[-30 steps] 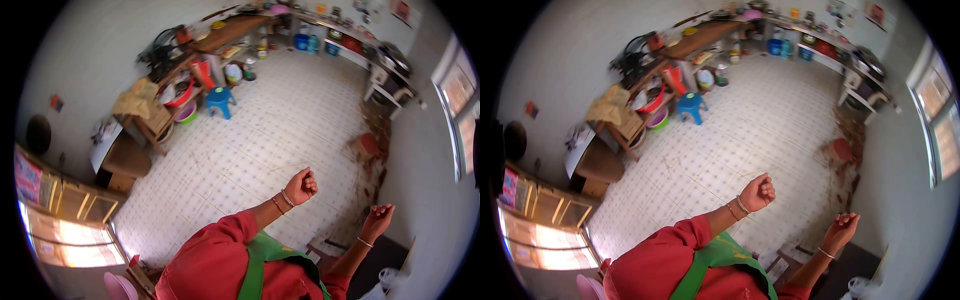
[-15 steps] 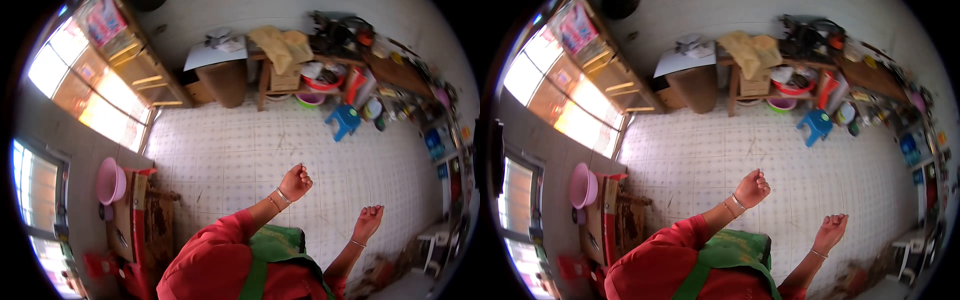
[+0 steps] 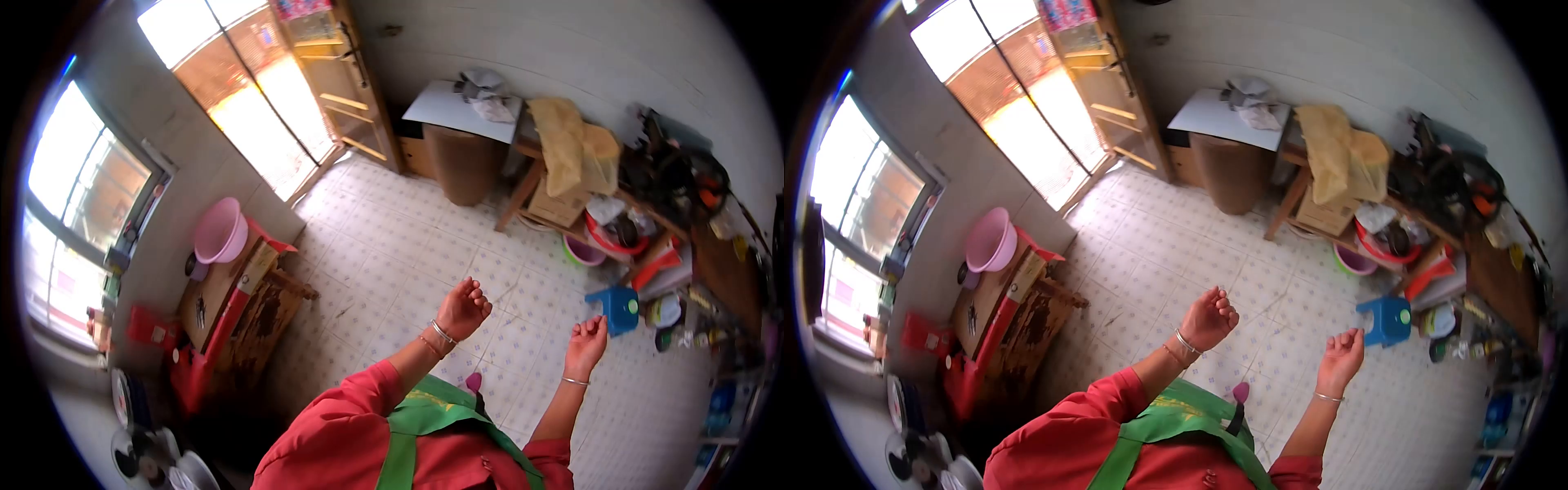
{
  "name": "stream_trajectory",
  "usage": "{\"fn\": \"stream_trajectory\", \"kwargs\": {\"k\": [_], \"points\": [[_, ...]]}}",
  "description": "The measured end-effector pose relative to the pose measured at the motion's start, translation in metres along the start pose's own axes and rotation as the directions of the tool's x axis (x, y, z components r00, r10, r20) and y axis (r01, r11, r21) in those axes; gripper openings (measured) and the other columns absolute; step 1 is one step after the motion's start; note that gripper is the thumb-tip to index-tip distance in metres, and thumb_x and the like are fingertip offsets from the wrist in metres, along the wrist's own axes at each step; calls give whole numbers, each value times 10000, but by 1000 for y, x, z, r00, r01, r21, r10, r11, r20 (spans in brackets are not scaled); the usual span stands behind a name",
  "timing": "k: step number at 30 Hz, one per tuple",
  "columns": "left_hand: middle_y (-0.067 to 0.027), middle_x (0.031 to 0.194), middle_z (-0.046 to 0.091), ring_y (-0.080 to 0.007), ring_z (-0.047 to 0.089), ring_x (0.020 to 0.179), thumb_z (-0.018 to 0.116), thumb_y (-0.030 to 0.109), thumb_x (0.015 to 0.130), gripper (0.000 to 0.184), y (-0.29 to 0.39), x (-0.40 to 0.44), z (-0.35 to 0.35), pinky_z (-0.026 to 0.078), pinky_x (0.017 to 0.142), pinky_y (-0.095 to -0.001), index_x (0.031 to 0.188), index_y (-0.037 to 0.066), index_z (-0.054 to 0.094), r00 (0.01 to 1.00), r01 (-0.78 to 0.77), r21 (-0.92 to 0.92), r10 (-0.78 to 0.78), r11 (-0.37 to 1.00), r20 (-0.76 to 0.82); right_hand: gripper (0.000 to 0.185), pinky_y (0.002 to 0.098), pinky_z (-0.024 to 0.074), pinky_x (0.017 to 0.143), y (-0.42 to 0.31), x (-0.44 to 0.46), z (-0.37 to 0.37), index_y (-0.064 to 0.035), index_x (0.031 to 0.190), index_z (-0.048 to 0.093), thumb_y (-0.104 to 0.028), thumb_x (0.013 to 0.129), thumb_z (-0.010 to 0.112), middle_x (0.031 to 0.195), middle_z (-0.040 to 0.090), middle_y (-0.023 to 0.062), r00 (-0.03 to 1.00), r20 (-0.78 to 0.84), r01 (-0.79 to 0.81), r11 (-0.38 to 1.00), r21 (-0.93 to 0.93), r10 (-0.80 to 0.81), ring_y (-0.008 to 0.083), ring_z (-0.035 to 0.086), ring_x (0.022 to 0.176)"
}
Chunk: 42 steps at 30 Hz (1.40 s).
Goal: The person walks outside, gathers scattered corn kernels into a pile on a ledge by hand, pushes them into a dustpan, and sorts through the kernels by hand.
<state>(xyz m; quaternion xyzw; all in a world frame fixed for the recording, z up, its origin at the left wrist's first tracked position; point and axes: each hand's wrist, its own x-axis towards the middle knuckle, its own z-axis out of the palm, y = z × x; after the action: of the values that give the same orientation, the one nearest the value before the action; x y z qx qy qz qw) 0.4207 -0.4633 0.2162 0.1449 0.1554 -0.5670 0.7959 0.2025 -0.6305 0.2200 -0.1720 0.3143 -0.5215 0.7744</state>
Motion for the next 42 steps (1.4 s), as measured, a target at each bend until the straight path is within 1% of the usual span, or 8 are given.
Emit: {"fn": "stream_trajectory", "kwargs": {"k": [3,8,16,19,22,34,37,42], "points": [[12,623,486,-126,462,603,525,216,905,190,29,10,3,431,648,-274,781,73,530,992,-125,-78,125,989,-7,203,252,342,570,38,47,42,-112,774,514,-259,914,528,588,405,-38,987,87,-137,990,12,136,78,342,509],[8,629,461,-131,454,612,533,197,900,177,112,16,-24,430,672,-286,786,62,527,949,-313,-210,297,926,-102,198,258,347,562,135,86,118,-106,774,523,-255,903,538,600,423,-36,922,186,-325,939,-110,340,81,363,521],[8,623,444,-141,459,601,504,214,911,175,293,60,-33,449,668,-302,798,80,515,910,-410,-316,408,856,-74,202,249,348,554,282,121,259,-102,782,528,-267,895,552,612,430,-33,853,321,-348,906,-239,412,80,375,537],[5,630,455,-143,462,604,497,214,915,170,376,67,-23,451,668,-305,815,78,518,891,-438,-355,451,826,-51,196,240,358,559,339,123,325,-97,795,536,-262,901,546,618,431,-32,874,242,-371,900,-228,421,76,383,540],[3,639,460,-141,456,601,494,214,915,166,455,66,-18,452,668,-301,823,78,516,829,-524,-370,559,767,-17,167,242,373,559,397,122,398,-83,824,554,-230,902,546,634,454,-25,786,403,-375,879,-294,469,74,398,547],[21,621,398,-126,413,598,484,189,913,160,693,121,-47,422,663,-286,803,74,498,694,-697,-419,695,582,-188,156,244,390,574,646,191,573,-76,836,554,-219,900,548,628,456,-21,626,397,-509,738,-444,671,75,412,544],[7,626,422,-140,446,607,484,188,906,143,774,140,-45,444,674,-312,818,80,513,650,-707,-462,749,535,-127,148,251,396,574,721,222,642,-66,850,563,-203,903,540,633,465,-14,546,446,-538,705,-463,710,81,417,552],[18,608,424,-125,439,604,509,173,900,174,903,146,-1,418,658,-281,764,65,524,562,-782,-425,811,456,-163,144,253,409,575,838,244,777,-61,851,571,-194,901,547,649,502,-7,428,507,-584,657,-477,748,82,440,553]]}}
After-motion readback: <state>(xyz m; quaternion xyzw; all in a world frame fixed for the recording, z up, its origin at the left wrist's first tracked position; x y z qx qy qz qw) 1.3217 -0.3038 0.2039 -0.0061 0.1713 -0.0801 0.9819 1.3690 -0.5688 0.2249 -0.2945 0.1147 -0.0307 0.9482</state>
